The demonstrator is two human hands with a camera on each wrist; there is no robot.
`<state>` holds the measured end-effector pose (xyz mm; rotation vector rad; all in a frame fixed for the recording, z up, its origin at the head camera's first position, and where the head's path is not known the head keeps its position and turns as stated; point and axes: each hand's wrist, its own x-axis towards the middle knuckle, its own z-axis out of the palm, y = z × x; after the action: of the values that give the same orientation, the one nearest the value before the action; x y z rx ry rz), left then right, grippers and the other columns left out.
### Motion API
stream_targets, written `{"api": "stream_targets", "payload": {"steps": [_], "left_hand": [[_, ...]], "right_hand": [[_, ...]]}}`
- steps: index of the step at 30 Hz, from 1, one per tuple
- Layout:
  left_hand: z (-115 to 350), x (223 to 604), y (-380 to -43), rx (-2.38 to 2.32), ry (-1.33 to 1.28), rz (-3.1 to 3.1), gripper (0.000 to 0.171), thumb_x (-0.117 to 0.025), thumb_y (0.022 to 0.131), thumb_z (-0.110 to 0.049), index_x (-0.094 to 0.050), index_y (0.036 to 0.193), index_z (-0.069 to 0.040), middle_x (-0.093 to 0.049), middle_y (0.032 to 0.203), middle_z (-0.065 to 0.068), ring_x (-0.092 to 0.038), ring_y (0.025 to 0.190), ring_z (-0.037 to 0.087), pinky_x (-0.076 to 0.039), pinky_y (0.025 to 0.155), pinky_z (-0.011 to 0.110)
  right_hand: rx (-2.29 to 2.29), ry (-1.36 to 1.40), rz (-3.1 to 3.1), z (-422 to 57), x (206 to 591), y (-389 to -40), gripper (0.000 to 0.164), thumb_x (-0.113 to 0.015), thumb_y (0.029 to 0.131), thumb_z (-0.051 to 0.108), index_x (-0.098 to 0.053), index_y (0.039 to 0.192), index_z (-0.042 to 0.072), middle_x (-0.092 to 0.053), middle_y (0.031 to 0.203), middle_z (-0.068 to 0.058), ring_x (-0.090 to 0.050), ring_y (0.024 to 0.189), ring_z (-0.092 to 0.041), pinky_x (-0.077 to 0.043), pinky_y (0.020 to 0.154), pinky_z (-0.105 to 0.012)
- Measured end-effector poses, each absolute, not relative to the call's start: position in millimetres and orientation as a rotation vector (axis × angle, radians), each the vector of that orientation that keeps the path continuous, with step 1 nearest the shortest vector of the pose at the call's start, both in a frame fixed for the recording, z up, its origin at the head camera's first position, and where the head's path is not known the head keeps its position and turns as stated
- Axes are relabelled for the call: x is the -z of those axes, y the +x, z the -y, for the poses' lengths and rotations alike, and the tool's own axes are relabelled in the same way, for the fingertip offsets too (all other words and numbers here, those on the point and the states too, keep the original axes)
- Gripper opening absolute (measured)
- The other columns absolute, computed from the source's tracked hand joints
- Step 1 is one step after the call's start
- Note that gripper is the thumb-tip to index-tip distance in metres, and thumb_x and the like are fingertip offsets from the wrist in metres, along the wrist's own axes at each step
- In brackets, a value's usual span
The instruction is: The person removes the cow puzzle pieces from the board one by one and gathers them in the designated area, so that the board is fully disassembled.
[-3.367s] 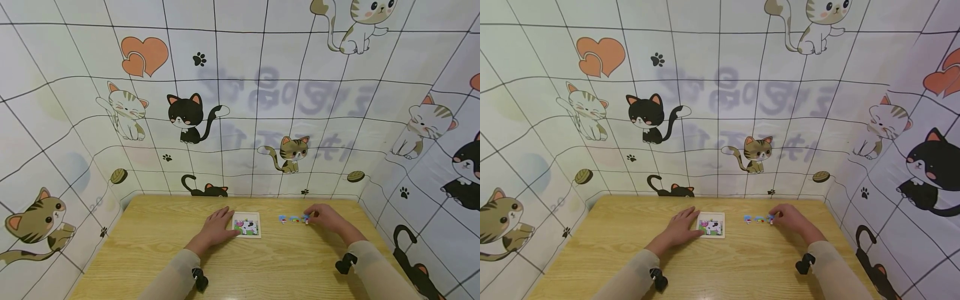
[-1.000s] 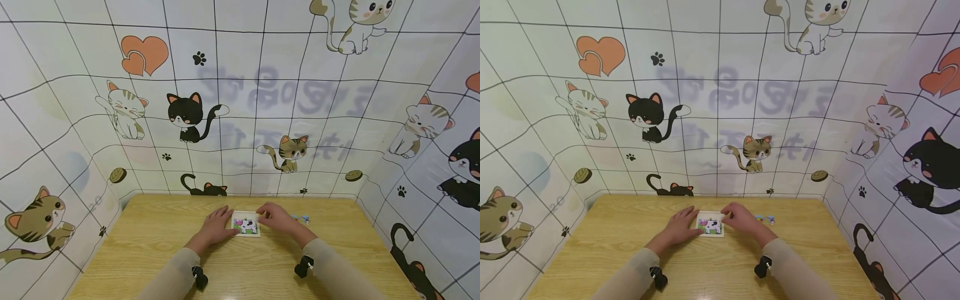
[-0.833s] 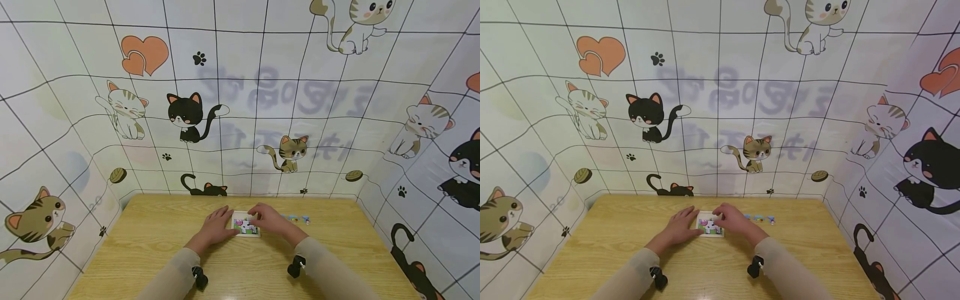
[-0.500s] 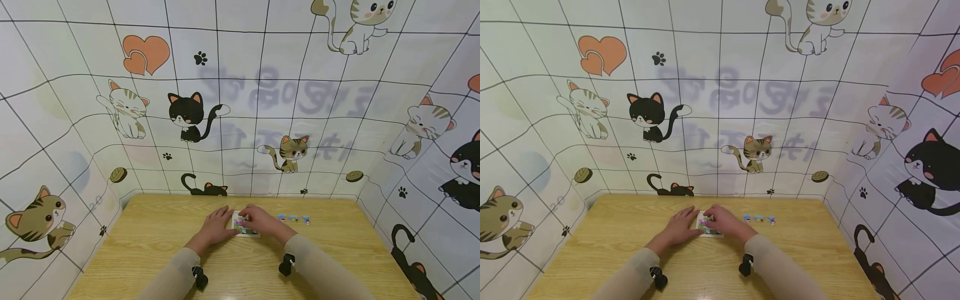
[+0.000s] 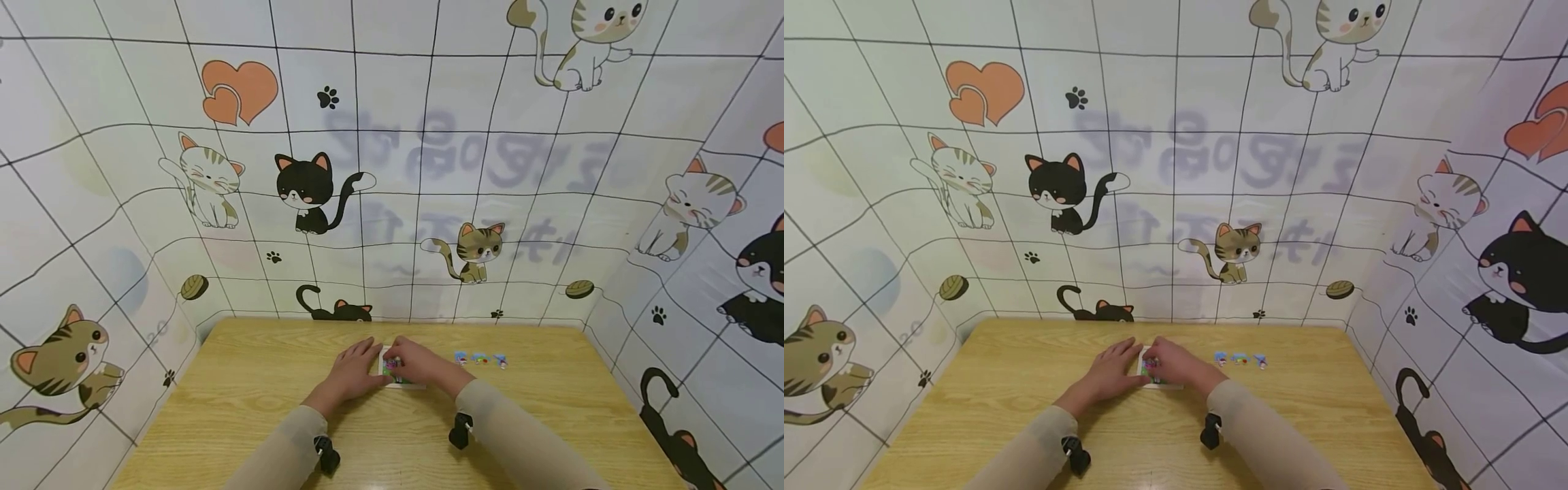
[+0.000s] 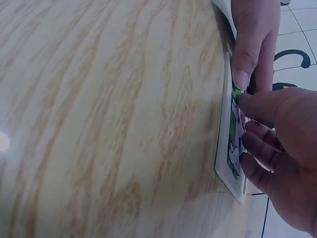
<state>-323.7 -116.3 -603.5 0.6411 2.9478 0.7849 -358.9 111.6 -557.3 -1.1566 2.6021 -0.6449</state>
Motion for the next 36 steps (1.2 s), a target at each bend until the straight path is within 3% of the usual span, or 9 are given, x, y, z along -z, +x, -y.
{"api": "stream_targets", "payload": {"steps": [12, 32, 36], "left_hand": [[117, 611, -328, -0.821, 0.619, -2.932, 0.090, -0.072, 0.100, -0.067, -0.047, 0.170, -0.017, -0.034, 0.178, 0.015, -0.029, 0.164, 0.044, -0.025, 0.127, 0.072], [115, 606, -327, -0.777, 0.613, -2.944, 0.089, -0.071, 0.101, -0.067, -0.046, 0.170, -0.017, -0.034, 0.178, 0.016, -0.029, 0.164, 0.043, -0.026, 0.126, 0.072], [114, 603, -324, -0.774, 0.604, -2.939, 0.088, -0.071, 0.101, -0.065, -0.047, 0.169, -0.015, -0.034, 0.178, 0.018, -0.029, 0.163, 0.045, -0.025, 0.126, 0.072]], "right_hand": [[0.671, -1.122, -2.588, -109, 554, -356, 0.033, -0.079, 0.104, 0.008, -0.075, 0.136, 0.000, -0.065, 0.116, -0.009, -0.057, 0.086, -0.010, -0.054, 0.081, -0.032], [0.817, -1.086, -2.549, -113, 553, -357, 0.032, -0.078, 0.103, 0.002, -0.070, 0.134, 0.002, -0.065, 0.118, -0.015, -0.068, 0.103, -0.030, -0.059, 0.089, -0.041], [0.845, -1.080, -2.555, -114, 556, -357, 0.032, -0.079, 0.103, 0.003, -0.071, 0.134, 0.003, -0.066, 0.115, -0.013, -0.067, 0.100, -0.025, -0.059, 0.089, -0.040]]}}
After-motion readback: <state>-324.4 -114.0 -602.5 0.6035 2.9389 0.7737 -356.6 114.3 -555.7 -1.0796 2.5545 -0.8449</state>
